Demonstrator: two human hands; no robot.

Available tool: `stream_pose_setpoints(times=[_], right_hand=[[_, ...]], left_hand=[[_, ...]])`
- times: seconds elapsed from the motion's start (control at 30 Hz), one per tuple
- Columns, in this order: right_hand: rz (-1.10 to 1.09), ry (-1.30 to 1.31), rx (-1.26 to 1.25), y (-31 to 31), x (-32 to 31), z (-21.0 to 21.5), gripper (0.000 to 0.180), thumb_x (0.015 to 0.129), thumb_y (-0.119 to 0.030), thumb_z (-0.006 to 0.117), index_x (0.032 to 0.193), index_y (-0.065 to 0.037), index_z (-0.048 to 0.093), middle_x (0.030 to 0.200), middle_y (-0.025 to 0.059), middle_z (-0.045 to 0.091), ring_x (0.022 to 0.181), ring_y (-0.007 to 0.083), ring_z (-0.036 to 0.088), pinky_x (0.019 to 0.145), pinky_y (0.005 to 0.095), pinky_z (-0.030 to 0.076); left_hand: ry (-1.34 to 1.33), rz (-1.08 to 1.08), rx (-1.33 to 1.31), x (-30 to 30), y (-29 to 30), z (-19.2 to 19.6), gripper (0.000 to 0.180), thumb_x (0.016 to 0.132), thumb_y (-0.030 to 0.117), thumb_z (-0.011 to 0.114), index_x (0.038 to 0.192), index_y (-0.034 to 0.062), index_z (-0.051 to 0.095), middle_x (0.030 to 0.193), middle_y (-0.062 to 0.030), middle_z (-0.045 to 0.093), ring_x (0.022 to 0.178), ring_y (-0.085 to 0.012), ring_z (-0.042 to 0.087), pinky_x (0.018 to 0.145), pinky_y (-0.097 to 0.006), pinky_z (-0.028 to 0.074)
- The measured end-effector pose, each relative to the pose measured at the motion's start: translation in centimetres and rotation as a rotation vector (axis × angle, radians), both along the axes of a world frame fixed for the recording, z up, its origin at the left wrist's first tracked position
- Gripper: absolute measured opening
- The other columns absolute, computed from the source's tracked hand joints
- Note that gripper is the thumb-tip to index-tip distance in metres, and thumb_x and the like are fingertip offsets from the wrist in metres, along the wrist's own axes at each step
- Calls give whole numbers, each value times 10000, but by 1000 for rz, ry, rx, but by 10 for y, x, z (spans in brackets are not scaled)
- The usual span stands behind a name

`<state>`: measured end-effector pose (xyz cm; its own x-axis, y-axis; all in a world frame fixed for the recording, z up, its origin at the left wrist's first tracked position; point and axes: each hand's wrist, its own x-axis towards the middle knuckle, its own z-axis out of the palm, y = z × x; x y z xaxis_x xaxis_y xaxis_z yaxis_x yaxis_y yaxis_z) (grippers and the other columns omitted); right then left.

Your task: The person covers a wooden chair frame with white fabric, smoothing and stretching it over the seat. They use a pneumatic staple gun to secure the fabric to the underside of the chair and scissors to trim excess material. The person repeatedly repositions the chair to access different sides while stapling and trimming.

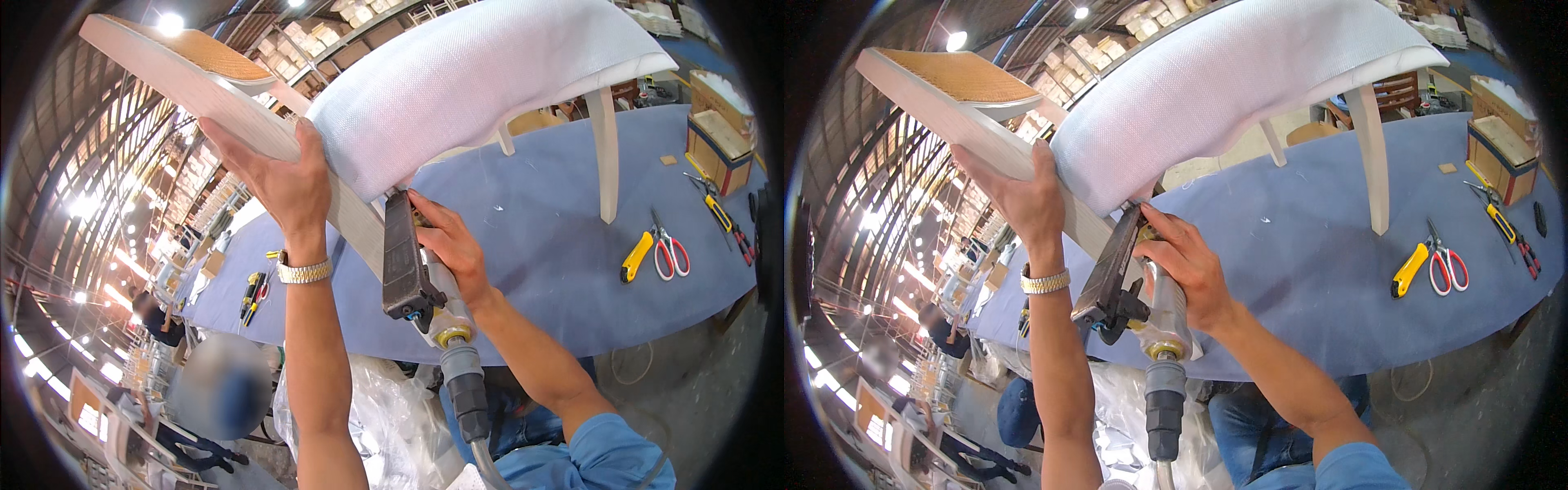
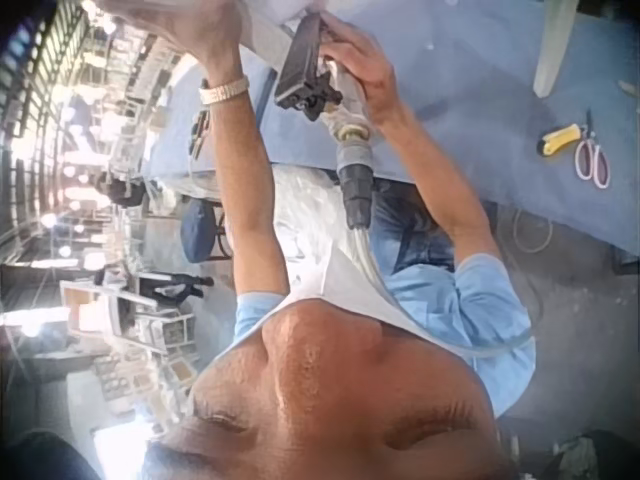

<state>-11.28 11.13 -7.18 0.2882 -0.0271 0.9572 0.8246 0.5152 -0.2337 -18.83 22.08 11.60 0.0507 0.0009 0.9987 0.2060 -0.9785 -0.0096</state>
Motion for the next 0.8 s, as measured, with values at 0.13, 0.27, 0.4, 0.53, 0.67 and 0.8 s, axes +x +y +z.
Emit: stream_pose_setpoints(times=[0.13,0.27,0.4,0.53,0.67,0.8], right_hand=[[-5,1,2,0,-3,4,359,746,-9,726,1094,-77,669,1436,212,561,1188,419,597,973,440,514],[-13,6,-6,2,-1,-1,362,739,-4,725,1089,-76,670,1437,211,562,1189,418,596,974,438,515],[-5,24,11,5,1,-2,362,730,2,723,1080,-78,673,1433,212,564,1190,416,596,976,439,513],[-12,14,-8,5,1,0,359,728,3,724,1074,-81,675,1433,212,563,1188,410,597,978,437,511],[-14,24,6,8,-1,3,348,730,3,721,1065,-81,675,1425,212,567,1187,400,597,981,432,510],[-23,36,28,15,-1,2,340,733,1,720,1059,-83,676,1419,209,569,1195,388,592,980,422,511]], left_hand=[[0,-112,-59,0,-4,0,1047,830,238,692,1600,-26,33,1636,-304,141,1508,-420,224,1230,-424,226],[20,-121,-50,1,-2,-1,1034,808,166,691,1617,43,60,1632,-291,187,1498,-444,251,1218,-470,260],[18,-110,-17,1,-2,0,1007,807,157,681,1619,56,94,1630,-281,212,1492,-441,269,1212,-475,273],[8,-113,-34,0,-1,-1,961,840,189,672,1608,16,122,1628,-256,235,1472,-387,324,1200,-429,299],[11,-176,-56,2,0,-1,979,805,147,671,1618,56,133,1617,-266,260,1484,-430,294,1204,-484,278],[14,-160,-10,4,4,1,970,805,145,672,1613,38,145,1616,-261,269,1485,-428,292,1206,-478,269]])
